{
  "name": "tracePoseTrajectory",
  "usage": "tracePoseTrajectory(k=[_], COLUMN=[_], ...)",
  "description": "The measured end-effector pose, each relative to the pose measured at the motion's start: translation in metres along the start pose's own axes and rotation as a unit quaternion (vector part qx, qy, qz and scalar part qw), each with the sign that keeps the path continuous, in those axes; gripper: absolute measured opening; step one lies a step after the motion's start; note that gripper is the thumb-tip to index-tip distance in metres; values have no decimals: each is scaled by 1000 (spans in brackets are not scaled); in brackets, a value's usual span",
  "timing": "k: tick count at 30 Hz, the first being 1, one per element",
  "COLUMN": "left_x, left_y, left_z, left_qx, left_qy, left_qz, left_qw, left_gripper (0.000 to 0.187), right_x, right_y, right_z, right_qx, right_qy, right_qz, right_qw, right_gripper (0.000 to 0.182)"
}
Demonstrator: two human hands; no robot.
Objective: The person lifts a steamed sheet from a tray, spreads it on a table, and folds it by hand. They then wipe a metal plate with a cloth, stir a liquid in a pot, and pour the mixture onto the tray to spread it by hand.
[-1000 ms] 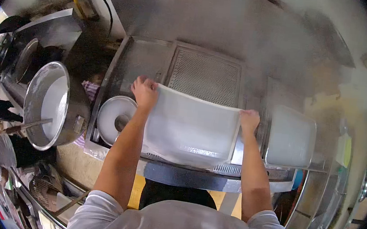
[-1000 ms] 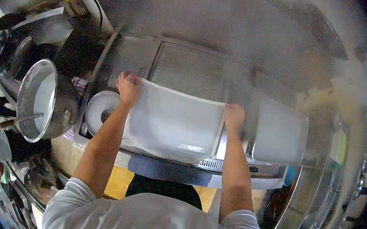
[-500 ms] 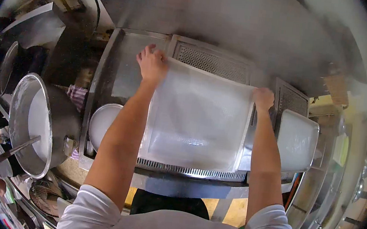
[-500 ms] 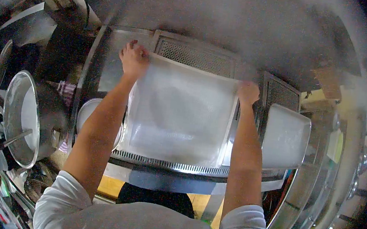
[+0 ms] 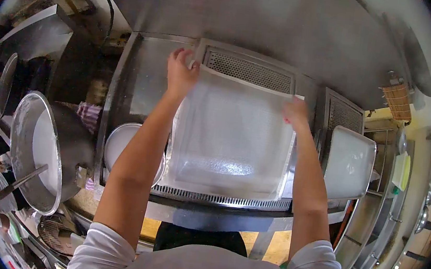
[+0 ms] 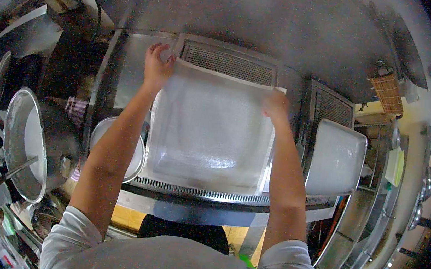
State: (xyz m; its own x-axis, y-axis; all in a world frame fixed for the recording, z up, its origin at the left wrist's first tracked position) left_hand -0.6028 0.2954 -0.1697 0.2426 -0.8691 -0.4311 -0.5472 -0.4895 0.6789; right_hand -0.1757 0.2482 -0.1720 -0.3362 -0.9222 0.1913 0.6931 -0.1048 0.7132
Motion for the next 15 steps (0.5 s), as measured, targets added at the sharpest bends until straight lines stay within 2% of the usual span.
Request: tracePoseTrajectory(k=[2, 3, 5, 8, 11, 13, 15], left_x=[1, 3, 7, 7, 9, 12, 11], left_y=[8, 12, 22, 34, 32, 35, 37], left_z=[-2, -1, -2, -1, 4, -3, -6], left_qx=[14, 20, 18, -11, -90, -187, -236], left_qy=[-13, -15, -23, -53, -100, -125, -140], left_qz=[-4, -4, 20, 90, 141, 148, 194], left_qw=[1000, 1000, 999, 994, 981, 963, 942], left_gripper=[38, 37, 36, 39, 45, 48, 49], right_x=[3, 2, -5, 46, 94, 101, 97], right_y=[-7, -11, -30, -58, -96, -131, -159], right_z=[2, 4, -11, 53, 138, 166, 189], right_qx=[-36, -30, -41, -156, -332, -451, -524], right_qy=[-95, -104, -53, -28, -57, -91, -92], right_qz=[70, 80, 66, 74, 227, 270, 303], right_qw=[992, 991, 996, 985, 914, 846, 791], right_gripper=[69, 72, 75, 74, 74, 68, 59])
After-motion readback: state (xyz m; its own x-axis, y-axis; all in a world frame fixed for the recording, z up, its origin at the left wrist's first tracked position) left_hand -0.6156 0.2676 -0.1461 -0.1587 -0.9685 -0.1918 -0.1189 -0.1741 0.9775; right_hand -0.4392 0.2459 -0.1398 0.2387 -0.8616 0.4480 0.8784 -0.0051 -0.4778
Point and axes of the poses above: each hand's wrist, its own x-axis away from the middle knuckle, its own y-axis out of the back of the hand, z = x × y, the point moved 3 cm from there along -x, towards the middle knuckle, and after that the axes turned 13 degrees about -x, right-handed, at the moved point
